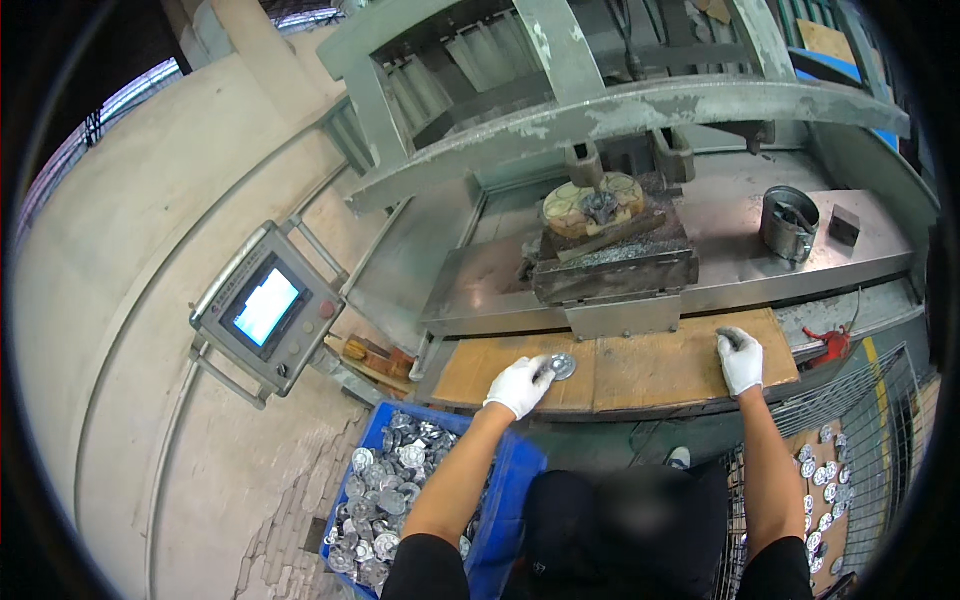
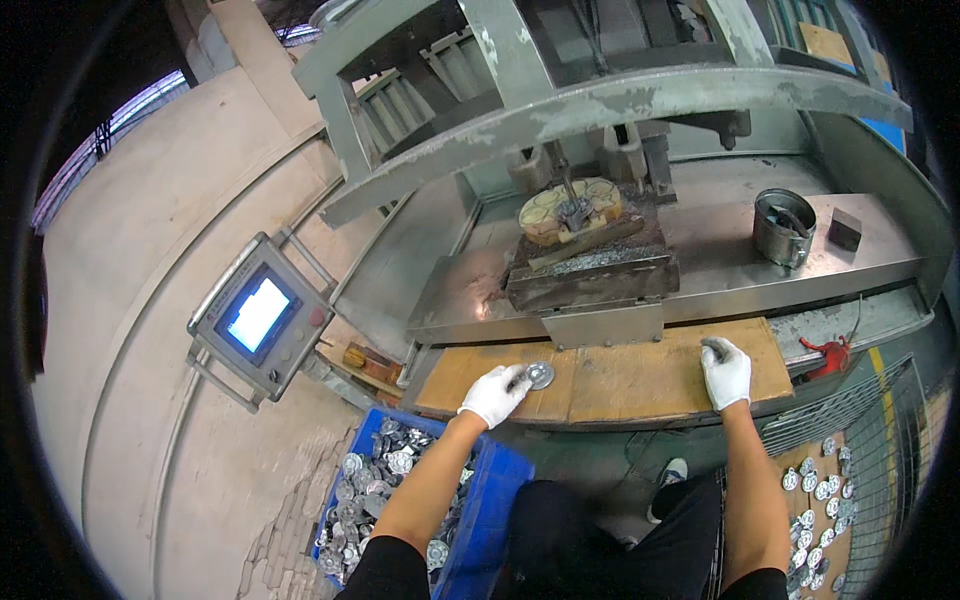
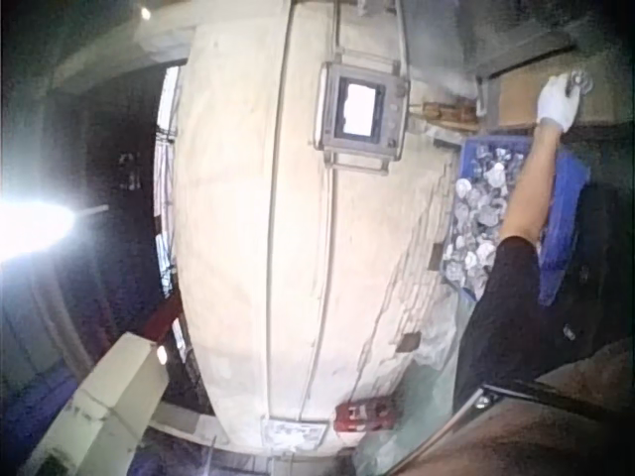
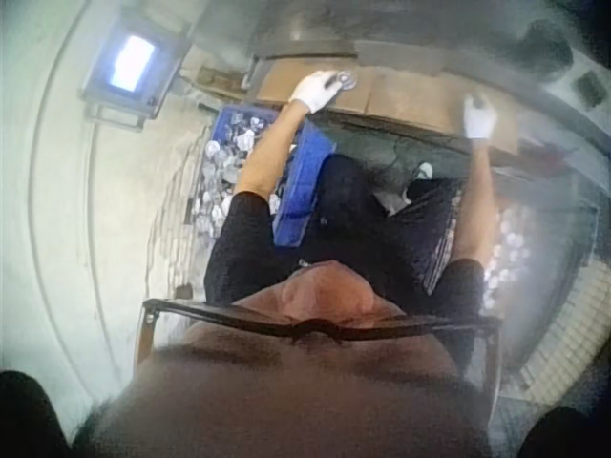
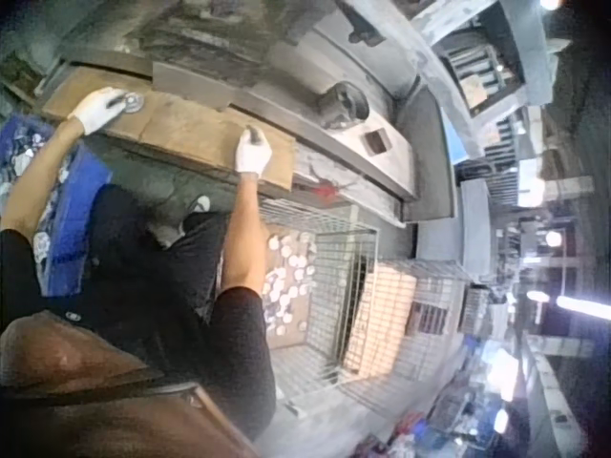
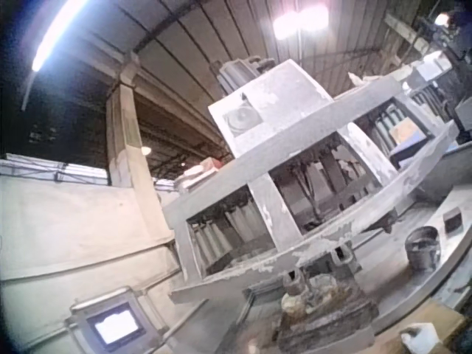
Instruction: The person operates an industrial press by placing metal parts onto the machine fixture by hand, running the machine, and removing and sorting the processed pieces into storage containers.
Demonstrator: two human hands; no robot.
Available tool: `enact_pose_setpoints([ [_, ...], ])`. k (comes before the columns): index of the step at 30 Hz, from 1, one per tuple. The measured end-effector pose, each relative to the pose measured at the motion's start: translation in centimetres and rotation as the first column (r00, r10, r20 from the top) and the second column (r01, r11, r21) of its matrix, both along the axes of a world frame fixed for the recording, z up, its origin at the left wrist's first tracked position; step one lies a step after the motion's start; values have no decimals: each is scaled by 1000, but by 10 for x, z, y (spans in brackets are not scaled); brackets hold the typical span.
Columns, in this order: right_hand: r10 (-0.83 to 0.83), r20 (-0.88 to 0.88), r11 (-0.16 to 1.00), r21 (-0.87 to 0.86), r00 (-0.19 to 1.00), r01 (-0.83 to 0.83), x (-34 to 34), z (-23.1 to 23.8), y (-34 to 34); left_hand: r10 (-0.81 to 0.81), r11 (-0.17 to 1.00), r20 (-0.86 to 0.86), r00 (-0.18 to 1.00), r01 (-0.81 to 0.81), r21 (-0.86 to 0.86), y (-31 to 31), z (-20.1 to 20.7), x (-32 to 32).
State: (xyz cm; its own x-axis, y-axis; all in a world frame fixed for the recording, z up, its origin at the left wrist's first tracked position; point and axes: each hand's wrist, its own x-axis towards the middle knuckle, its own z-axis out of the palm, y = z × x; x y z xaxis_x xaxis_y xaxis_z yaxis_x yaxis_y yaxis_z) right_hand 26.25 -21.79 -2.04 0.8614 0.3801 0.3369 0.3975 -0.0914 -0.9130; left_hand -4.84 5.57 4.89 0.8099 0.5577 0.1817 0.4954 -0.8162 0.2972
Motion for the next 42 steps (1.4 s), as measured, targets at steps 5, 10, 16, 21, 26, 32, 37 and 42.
enact_pose_setpoints([
  [5,9,8,1000,7,1000,-9,-1,1,0,85,996,-43,995,-84,13,-8,-8,11],
  [10,14,-1,1000,4,1000,-14,-6,7,-1,185,973,171,968,-205,108,-22,-25,23],
  [16,30,-48,1000,0,998,-30,-6,10,-2,218,968,228,949,-239,70,-22,-33,19],
  [21,28,-43,1000,9,999,-27,-6,8,-1,224,963,254,941,-253,90,-24,-32,19],
  [26,10,-60,1000,-8,998,-11,-5,8,-1,213,970,222,952,-234,72,-26,-29,17],
  [32,18,-82,1000,-3,996,-18,-6,11,-2,222,966,241,945,-246,76,-23,-33,17],
  [37,48,-73,999,16,996,-47,-7,13,-2,203,970,234,951,-228,82,-22,-35,16],
  [42,41,-72,999,4,997,-41,-5,9,-2,195,973,255,947,-220,72,-21,-37,15],
])
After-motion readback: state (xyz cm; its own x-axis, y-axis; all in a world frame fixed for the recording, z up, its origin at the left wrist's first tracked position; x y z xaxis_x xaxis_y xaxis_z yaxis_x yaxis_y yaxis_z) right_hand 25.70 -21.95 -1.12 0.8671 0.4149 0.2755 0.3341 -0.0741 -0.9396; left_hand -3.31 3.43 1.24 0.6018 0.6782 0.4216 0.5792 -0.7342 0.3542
